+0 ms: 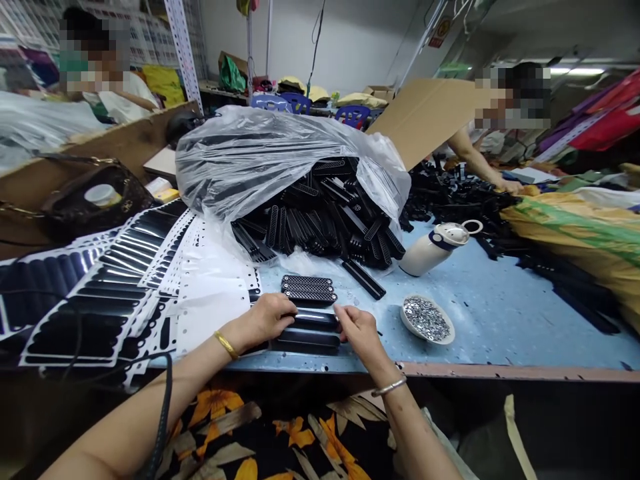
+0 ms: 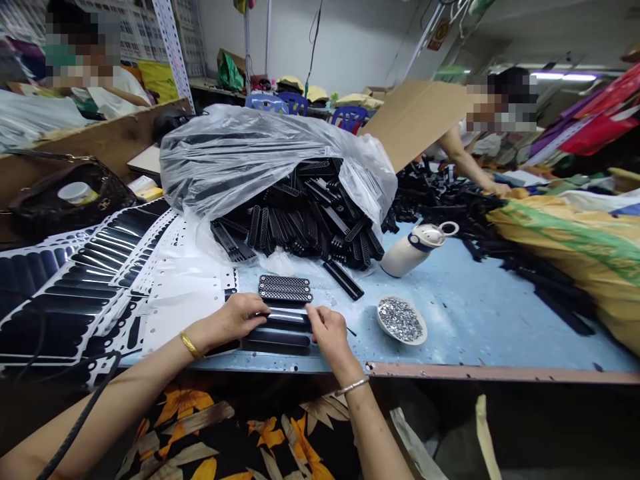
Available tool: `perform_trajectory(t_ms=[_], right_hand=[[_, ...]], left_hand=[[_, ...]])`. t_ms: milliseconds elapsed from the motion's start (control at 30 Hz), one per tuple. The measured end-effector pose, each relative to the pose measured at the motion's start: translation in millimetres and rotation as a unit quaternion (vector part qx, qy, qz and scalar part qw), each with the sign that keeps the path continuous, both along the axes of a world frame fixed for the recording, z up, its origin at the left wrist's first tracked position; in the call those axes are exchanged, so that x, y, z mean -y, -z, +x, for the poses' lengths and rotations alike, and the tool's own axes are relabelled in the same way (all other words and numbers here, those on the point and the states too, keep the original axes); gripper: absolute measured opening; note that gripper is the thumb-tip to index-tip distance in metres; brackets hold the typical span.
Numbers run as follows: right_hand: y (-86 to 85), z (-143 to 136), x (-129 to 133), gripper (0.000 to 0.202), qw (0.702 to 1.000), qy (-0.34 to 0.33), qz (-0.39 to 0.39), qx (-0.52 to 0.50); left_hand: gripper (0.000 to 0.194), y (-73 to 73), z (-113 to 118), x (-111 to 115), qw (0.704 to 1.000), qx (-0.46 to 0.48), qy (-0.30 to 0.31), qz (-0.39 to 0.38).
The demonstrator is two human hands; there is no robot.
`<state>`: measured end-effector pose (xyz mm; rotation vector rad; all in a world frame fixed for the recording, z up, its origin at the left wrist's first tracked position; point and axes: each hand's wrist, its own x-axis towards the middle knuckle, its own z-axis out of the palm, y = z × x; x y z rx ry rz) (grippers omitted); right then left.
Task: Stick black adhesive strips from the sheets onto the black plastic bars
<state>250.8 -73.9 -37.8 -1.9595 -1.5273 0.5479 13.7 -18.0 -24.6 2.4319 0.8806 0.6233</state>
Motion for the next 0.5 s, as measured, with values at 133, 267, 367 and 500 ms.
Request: perform_trajectory(t_ms=[133, 267, 367, 500], right_hand=[[3.8, -3, -3, 0.064, 0.998, -0.002, 0.023, 0.053], [5.5, -4, -4, 0.073, 0.995, -0.016, 0.057, 0.079], [5.6, -5, -3, 0.075, 0.993, -0.033, 0.071, 0.086], [2.4, -10, -2, 0.078, 0.992, -0.043, 0.072, 0.096]], left_hand=[[0.016, -9.1, -1, 1, 0.997, -0.026, -0.053, -0.046], [0.013, -19.2, 3, 2, 0.991, -0.052, -0.089, -0.091], [0.038, -18.8, 14, 1, 0.984, -0.099, -0.138, -0.051], [0.038, -12.7, 26, -2, 0.981, -0.133, -0.139, 0.000]])
